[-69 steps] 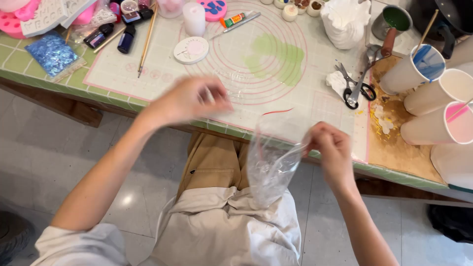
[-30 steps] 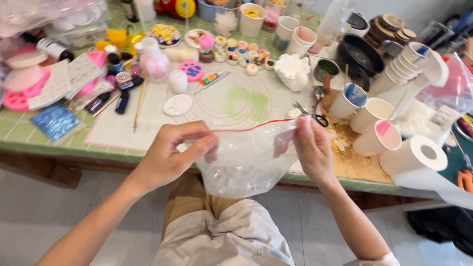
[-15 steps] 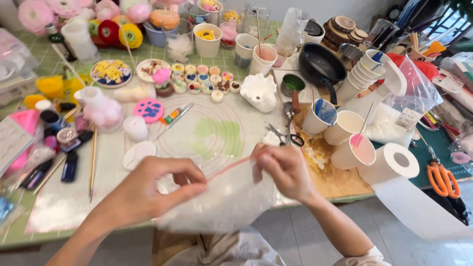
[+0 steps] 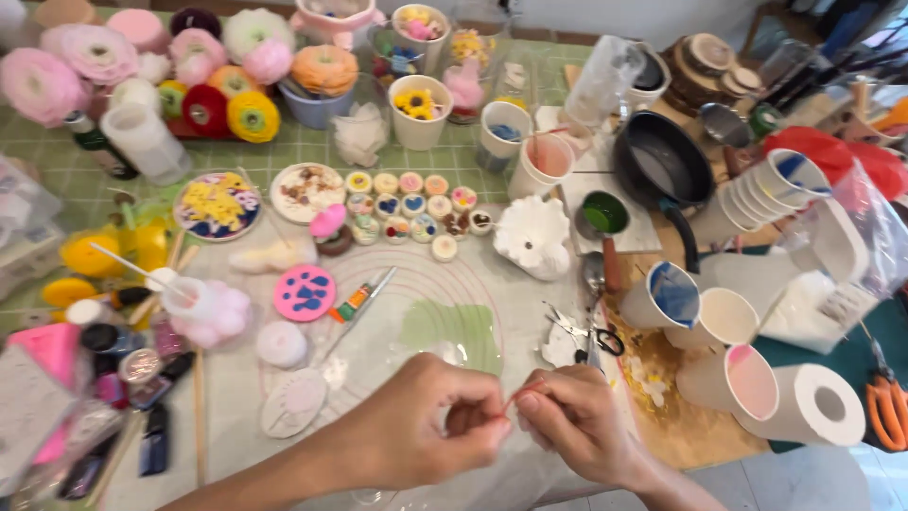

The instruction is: Preparing candle components by cutting wick strings and gluing them into plastic holders.

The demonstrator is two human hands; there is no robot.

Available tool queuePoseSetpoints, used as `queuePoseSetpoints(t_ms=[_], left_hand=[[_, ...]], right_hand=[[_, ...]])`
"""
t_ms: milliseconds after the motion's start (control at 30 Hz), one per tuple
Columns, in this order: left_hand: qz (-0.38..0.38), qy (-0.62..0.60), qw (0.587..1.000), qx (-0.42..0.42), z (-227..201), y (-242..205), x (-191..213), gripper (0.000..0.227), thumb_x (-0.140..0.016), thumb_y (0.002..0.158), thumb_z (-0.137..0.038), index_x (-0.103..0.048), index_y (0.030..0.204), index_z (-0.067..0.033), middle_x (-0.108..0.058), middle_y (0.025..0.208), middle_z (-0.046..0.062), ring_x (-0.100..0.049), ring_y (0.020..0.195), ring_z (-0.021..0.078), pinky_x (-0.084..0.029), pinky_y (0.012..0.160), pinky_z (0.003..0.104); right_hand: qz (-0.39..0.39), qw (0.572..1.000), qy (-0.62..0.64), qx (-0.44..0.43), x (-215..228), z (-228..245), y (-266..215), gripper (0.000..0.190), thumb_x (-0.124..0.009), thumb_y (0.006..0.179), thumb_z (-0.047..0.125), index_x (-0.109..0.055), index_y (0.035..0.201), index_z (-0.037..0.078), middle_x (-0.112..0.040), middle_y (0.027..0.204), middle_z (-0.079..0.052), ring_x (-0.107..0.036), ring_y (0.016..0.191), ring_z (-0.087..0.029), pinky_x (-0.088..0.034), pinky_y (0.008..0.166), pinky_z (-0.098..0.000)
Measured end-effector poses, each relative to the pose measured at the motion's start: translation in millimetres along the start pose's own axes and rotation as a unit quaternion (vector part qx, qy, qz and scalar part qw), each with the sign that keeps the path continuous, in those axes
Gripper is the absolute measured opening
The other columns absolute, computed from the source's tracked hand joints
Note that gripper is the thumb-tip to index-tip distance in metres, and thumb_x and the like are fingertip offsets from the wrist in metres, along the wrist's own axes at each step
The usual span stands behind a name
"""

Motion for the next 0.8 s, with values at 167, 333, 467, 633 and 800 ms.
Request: queuePoseSetpoints(t_ms=[167, 333, 467, 633, 800], left_hand=[[-0.007, 0.008, 0.998, 0.067, -28, 7, 29, 0.022, -0.068, 0.087, -0.021, -0.064, 0.077, -0.0025, -0.055, 0.057, 0.001, -0.049, 0.053, 0.009, -0.042, 0.051, 0.03], [-0.033, 0.008, 0.998, 0.058, -44, 6, 47, 0.022, -0.065, 0.086, -0.023, -0.064, 0.079, -0.0021, -0.056, 0.059, 0.004, -0.051, 0.054, 0.013, -0.043, 0.052, 0.033], [-0.049, 0.066, 0.997, -0.006, -52, 2, 48, 0.024, -0.061, 0.091, -0.025, -0.061, 0.083, -0.0031, -0.057, 0.063, 0.01, -0.055, 0.055, 0.0243, -0.045, 0.056, 0.037], [-0.058, 0.136, 0.987, -0.069, -46, -21, 27, 0.022, -0.061, 0.091, -0.026, -0.061, 0.082, -0.0055, -0.063, 0.069, 0.012, -0.061, 0.062, 0.033, -0.048, 0.06, 0.042], [-0.025, 0.201, 0.977, -0.065, -33, -64, -4, 0.023, -0.062, 0.09, -0.026, -0.06, 0.079, -0.0057, -0.063, 0.067, 0.012, -0.062, 0.063, 0.0337, -0.048, 0.062, 0.044]], right_hand=[[0.018, 0.999, -0.026, 0.015, 9, 33, 35, 0.02, -0.06, 0.1, 0.008, -0.066, 0.081, 0.002, -0.061, 0.059, -0.003, -0.058, 0.045, -0.014, -0.041, 0.045, -0.0309], [0.054, 0.998, -0.039, 0.009, 11, 52, 62, 0.02, -0.062, 0.098, 0.009, -0.067, 0.079, 0.004, -0.058, 0.057, -0.003, -0.058, 0.046, -0.015, -0.041, 0.046, -0.0317], [-0.005, 0.998, -0.066, 0.008, 17, 45, 53, 0.02, -0.06, 0.096, 0.008, -0.067, 0.078, 0.003, -0.062, 0.058, -0.002, -0.061, 0.047, -0.013, -0.043, 0.045, -0.0293], [-0.11, 0.989, -0.096, 0.0, 21, 35, 15, 0.03, -0.056, 0.1, 0.01, -0.064, 0.072, 0.003, -0.059, 0.055, 0.001, -0.054, 0.045, -0.009, -0.04, 0.045, -0.0262], [-0.267, 0.96, -0.073, -0.047, 40, 10, -46, 0.033, -0.053, 0.107, 0.014, -0.068, 0.084, -0.005, -0.057, 0.057, -0.001, -0.045, 0.045, -0.006, -0.031, 0.042, -0.0233]])
Point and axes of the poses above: each hand's wrist, its own y-axis towards the middle knuckle, its own x-axis out of the back of the hand, z = x × y, the point moved 10 cm from there along y, towards the middle knuckle
